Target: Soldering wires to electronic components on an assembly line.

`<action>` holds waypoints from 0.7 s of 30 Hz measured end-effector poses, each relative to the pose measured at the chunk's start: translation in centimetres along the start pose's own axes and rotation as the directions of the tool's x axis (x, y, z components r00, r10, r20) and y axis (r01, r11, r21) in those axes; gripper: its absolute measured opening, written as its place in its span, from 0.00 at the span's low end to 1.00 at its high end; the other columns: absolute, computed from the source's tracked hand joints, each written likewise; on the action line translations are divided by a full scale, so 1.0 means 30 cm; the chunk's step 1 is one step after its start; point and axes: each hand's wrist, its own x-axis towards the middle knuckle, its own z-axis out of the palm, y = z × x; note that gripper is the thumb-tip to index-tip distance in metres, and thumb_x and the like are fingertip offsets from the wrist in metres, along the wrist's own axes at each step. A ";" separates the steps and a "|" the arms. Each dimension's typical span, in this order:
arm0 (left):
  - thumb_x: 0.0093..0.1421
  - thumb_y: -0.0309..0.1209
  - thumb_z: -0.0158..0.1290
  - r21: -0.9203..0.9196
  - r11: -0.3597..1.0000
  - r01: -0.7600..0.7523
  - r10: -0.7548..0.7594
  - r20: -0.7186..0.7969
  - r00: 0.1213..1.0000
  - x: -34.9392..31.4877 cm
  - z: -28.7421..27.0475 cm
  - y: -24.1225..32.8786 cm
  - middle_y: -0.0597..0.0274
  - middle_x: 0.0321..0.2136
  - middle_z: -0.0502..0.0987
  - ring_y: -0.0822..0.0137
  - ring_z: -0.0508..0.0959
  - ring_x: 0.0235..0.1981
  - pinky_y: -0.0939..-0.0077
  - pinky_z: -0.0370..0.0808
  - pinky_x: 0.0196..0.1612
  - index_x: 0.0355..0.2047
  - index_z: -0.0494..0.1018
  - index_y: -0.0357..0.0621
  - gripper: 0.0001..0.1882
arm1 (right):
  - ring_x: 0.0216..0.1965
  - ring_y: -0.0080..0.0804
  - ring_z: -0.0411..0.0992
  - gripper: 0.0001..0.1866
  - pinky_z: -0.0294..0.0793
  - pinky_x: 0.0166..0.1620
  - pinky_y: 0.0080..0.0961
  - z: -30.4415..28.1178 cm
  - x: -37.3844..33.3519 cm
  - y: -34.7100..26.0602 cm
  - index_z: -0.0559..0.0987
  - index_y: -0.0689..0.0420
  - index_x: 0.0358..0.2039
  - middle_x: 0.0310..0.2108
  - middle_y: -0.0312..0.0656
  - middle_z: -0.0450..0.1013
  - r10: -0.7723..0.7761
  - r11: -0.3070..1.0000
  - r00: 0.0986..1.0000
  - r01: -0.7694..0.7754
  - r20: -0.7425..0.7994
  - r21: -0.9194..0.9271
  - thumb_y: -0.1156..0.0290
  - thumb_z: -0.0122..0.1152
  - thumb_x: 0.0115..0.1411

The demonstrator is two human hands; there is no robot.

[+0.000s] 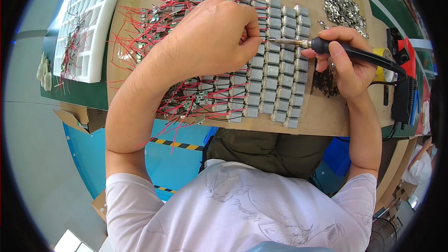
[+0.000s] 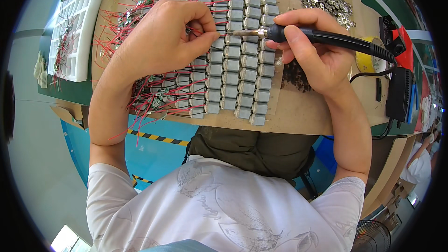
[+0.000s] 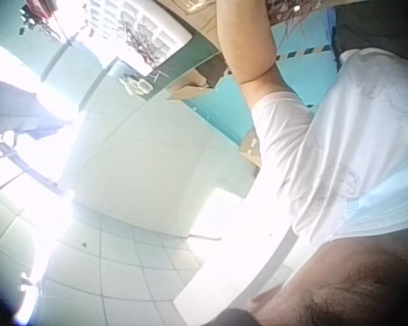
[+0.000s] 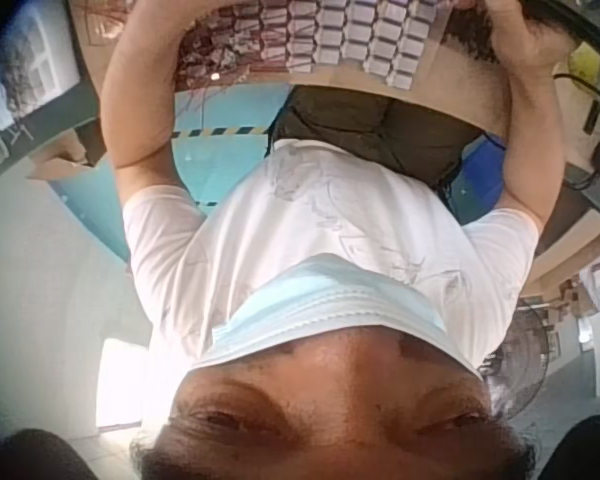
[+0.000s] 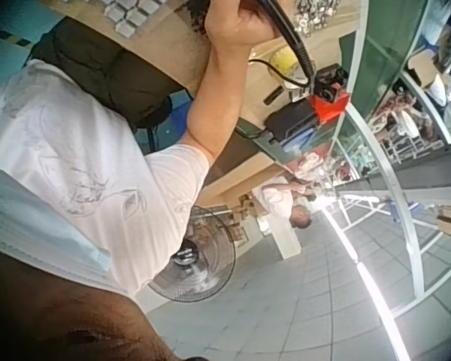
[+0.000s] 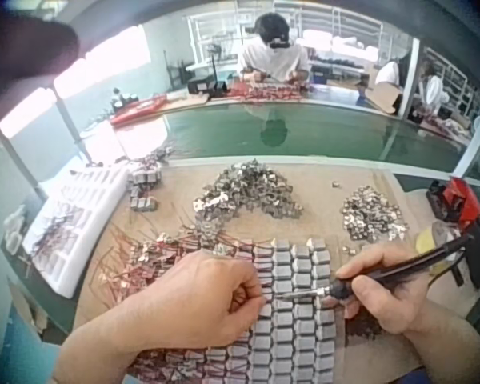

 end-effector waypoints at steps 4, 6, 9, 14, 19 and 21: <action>0.55 0.27 0.60 0.005 1.000 0.018 -0.018 0.007 1.000 0.001 0.000 0.002 0.57 0.20 0.77 0.67 0.76 0.21 0.72 0.74 0.28 0.27 0.76 0.34 0.07 | 0.24 0.17 0.75 0.09 0.86 0.39 0.25 0.001 0.002 0.002 0.79 0.68 0.44 0.28 0.41 0.77 -0.015 1.000 1.000 0.015 0.004 0.005 0.80 0.53 0.66; 0.55 0.27 0.60 0.004 1.000 0.020 -0.020 0.007 1.000 0.002 0.001 0.002 0.58 0.19 0.77 0.67 0.76 0.21 0.72 0.74 0.28 0.27 0.76 0.34 0.07 | 0.24 0.17 0.75 0.09 0.86 0.39 0.25 0.000 0.002 0.006 0.78 0.69 0.44 0.28 0.41 0.77 -0.024 1.000 1.000 0.024 0.003 0.007 0.80 0.53 0.67; 0.55 0.27 0.60 0.008 1.000 0.026 -0.026 0.008 1.000 0.001 -0.001 0.006 0.58 0.19 0.77 0.67 0.76 0.21 0.73 0.74 0.28 0.27 0.76 0.34 0.07 | 0.24 0.17 0.75 0.09 0.86 0.39 0.25 -0.002 0.002 0.008 0.78 0.69 0.44 0.28 0.41 0.77 -0.030 1.000 1.000 0.030 0.003 0.009 0.80 0.53 0.66; 0.54 0.27 0.60 0.013 1.000 0.011 -0.011 0.004 1.000 0.002 -0.001 0.005 0.58 0.19 0.77 0.66 0.76 0.21 0.72 0.74 0.28 0.27 0.76 0.34 0.07 | 0.24 0.17 0.76 0.09 0.86 0.39 0.25 -0.006 0.002 0.009 0.78 0.69 0.44 0.29 0.41 0.78 -0.037 0.999 0.999 0.037 0.017 0.004 0.80 0.53 0.66; 0.54 0.27 0.60 0.016 1.000 0.007 -0.007 0.001 1.000 0.002 0.001 0.002 0.57 0.20 0.77 0.65 0.76 0.21 0.71 0.74 0.28 0.27 0.76 0.34 0.07 | 0.24 0.17 0.76 0.09 0.86 0.39 0.25 0.002 0.001 0.002 0.78 0.69 0.44 0.28 0.41 0.78 -0.030 1.000 1.000 0.030 0.004 -0.001 0.80 0.53 0.66; 0.54 0.27 0.60 0.019 1.000 0.005 -0.005 -0.002 1.000 0.000 0.001 0.001 0.57 0.19 0.77 0.65 0.76 0.21 0.71 0.74 0.28 0.27 0.76 0.34 0.07 | 0.24 0.17 0.76 0.09 0.86 0.39 0.26 0.002 0.001 0.003 0.78 0.69 0.44 0.28 0.41 0.78 -0.021 1.000 1.000 0.021 -0.001 -0.003 0.80 0.53 0.66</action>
